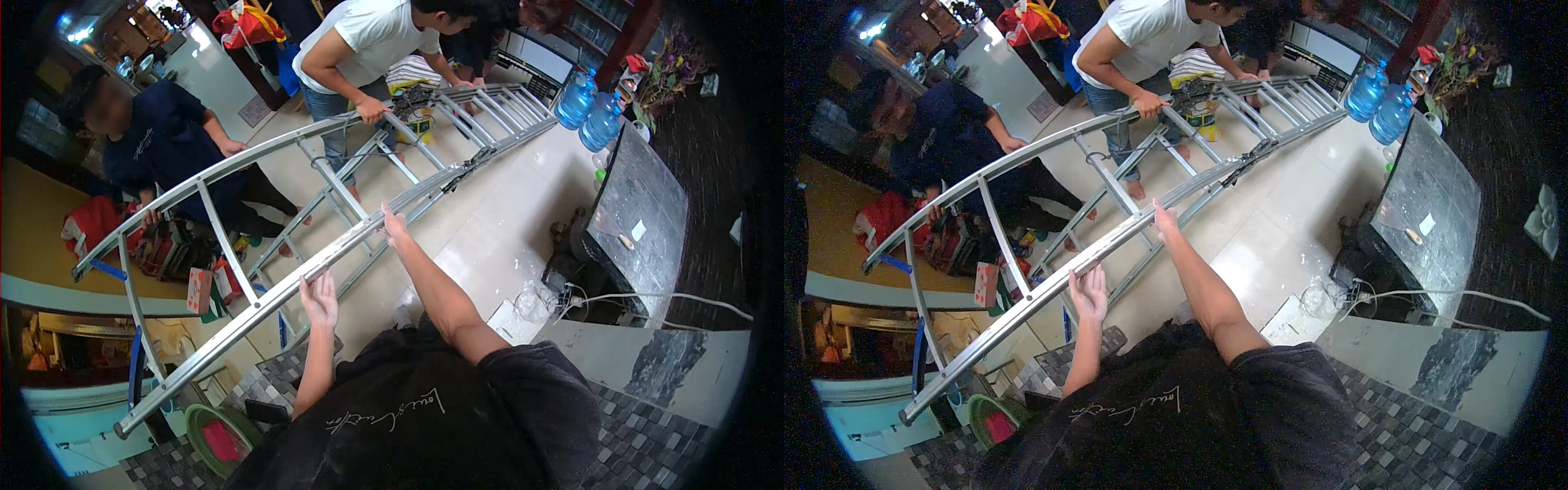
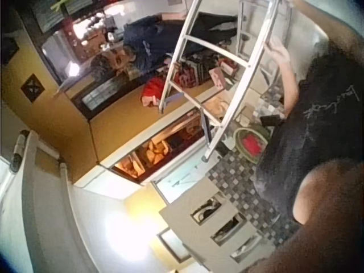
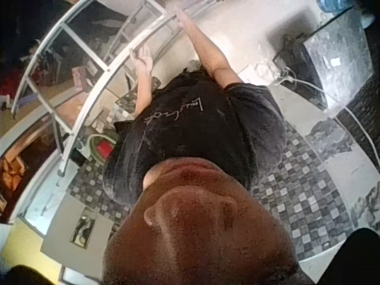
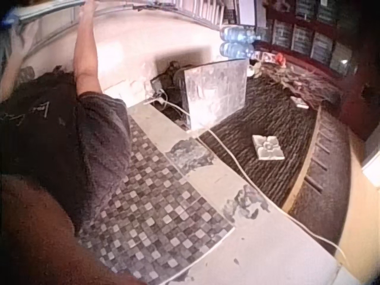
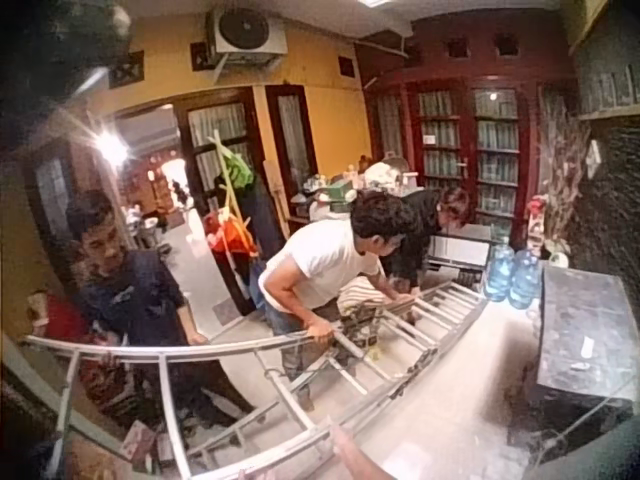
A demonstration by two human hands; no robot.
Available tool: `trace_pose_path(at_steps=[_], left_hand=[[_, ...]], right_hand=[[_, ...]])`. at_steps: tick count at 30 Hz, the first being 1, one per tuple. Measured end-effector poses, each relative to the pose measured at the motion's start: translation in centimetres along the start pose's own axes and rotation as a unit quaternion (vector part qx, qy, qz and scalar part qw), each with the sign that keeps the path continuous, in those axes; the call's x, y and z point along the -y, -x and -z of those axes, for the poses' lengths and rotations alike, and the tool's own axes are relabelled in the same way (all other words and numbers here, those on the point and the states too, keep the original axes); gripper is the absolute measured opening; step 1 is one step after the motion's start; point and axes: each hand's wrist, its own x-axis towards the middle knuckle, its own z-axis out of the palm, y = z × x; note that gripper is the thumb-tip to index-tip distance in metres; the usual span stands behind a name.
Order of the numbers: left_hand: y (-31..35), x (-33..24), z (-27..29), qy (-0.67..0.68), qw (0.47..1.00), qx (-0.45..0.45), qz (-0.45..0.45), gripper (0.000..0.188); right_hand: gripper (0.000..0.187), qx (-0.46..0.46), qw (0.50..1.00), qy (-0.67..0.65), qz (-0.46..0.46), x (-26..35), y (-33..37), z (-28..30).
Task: A group of people works together to unfold and extend a multi-position ladder by releasing the locking hinges and pulling the segments apart until it is fully lengthened.
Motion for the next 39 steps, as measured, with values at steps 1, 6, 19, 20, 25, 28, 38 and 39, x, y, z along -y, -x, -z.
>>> trace_pose_path(at_steps=[1, 6, 19, 20, 25, 28, 38, 39], left_hand=[[0.4, -0.4, 0.5, 0.005, 1.0, 0.006, 0.003, 0.06], [0.4, -4.8, 2.6, -0.086, 0.976, -0.135, -0.146, 0.05], [-3.4, -6.1, 6.9, -0.067, 0.971, -0.202, -0.11, 0.034], [-3.8, -6.1, 7.3, -0.064, 0.973, -0.196, -0.108, 0.034], [-4.8, -6.7, 9.1, -0.058, 0.978, -0.197, -0.025, 0.037], [-5.5, -6.8, 10.2, -0.074, 0.971, -0.228, -0.008, 0.041], [-4.5, -2.2, 14.9, -0.208, 0.938, -0.271, 0.059, 0.048], [-4.5, -1.5, 15.1, -0.21, 0.943, -0.251, 0.057, 0.048]], right_hand=[[0.043, -0.042, 0.999, 0.025, -0.001, -0.2, -0.4, 0.0], [0.052, -0.008, 0.998, 0.061, -0.017, -1.2, -2.8, 0.5], [0.065, 0.028, 0.995, 0.081, -0.044, -4.5, -6.1, 0.8], [0.065, 0.027, 0.996, 0.077, -0.045, -4.9, -6.4, 0.9], [0.066, 0.018, 0.989, 0.116, -0.09, -6.2, -8.1, 1.2], [0.052, -0.016, 0.993, 0.082, -0.085, -7.4, -8.8, 0.3], [0.046, -0.044, 0.993, 0.065, -0.092, -9.7, -8.5, 1.5], [0.046, -0.021, 0.994, 0.065, -0.088, -9.9, -8.8, 1.7]])
